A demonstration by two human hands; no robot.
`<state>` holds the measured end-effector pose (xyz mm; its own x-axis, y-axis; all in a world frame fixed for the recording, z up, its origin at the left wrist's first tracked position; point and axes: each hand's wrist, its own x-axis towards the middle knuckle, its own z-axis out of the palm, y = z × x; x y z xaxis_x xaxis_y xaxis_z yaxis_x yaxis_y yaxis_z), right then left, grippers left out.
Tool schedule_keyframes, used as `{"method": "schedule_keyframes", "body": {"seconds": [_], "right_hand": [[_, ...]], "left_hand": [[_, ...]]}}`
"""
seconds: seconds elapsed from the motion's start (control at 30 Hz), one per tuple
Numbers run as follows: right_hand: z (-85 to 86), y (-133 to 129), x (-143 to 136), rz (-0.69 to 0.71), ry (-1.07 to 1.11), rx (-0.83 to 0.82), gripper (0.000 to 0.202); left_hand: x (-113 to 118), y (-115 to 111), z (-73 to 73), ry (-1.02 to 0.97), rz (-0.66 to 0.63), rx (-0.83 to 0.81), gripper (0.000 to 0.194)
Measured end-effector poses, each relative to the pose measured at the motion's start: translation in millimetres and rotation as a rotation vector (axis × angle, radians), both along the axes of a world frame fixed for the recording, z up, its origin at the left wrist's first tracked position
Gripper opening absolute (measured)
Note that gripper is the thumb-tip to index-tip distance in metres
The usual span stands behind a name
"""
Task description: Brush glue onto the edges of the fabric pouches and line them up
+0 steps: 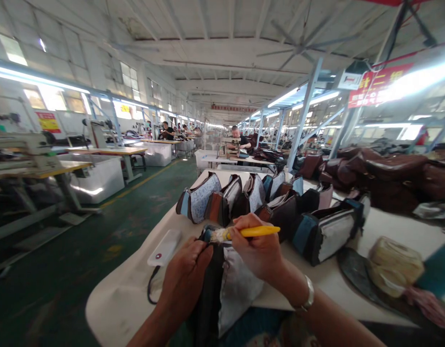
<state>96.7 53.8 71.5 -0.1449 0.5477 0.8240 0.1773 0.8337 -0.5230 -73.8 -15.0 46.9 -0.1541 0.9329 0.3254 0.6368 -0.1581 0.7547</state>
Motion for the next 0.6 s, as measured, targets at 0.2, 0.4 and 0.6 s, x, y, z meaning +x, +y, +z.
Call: {"method": "schedule_keyframes", "body": {"seconds": [0.2,0.4,0.6], "right_hand": [[2.0,-3.2,3.2,0.024,-0.102,0.271,0.008],[6.9,-6.0,9.8,0.024,-0.330,0.515,0.010],[-12.5,-17.5,6.5,-0.034,-0.589,0.689,0.015]], "left_hand": [[-0.7,-3.0,-2.2,-0.011,-0.011,0.005,0.035],[-2.0,-2.5,-6.8,0.017,0.010,0.041,0.036],[-9.7,-2.2,-14.0,0.037,0.034,0.031,0.038]]}}
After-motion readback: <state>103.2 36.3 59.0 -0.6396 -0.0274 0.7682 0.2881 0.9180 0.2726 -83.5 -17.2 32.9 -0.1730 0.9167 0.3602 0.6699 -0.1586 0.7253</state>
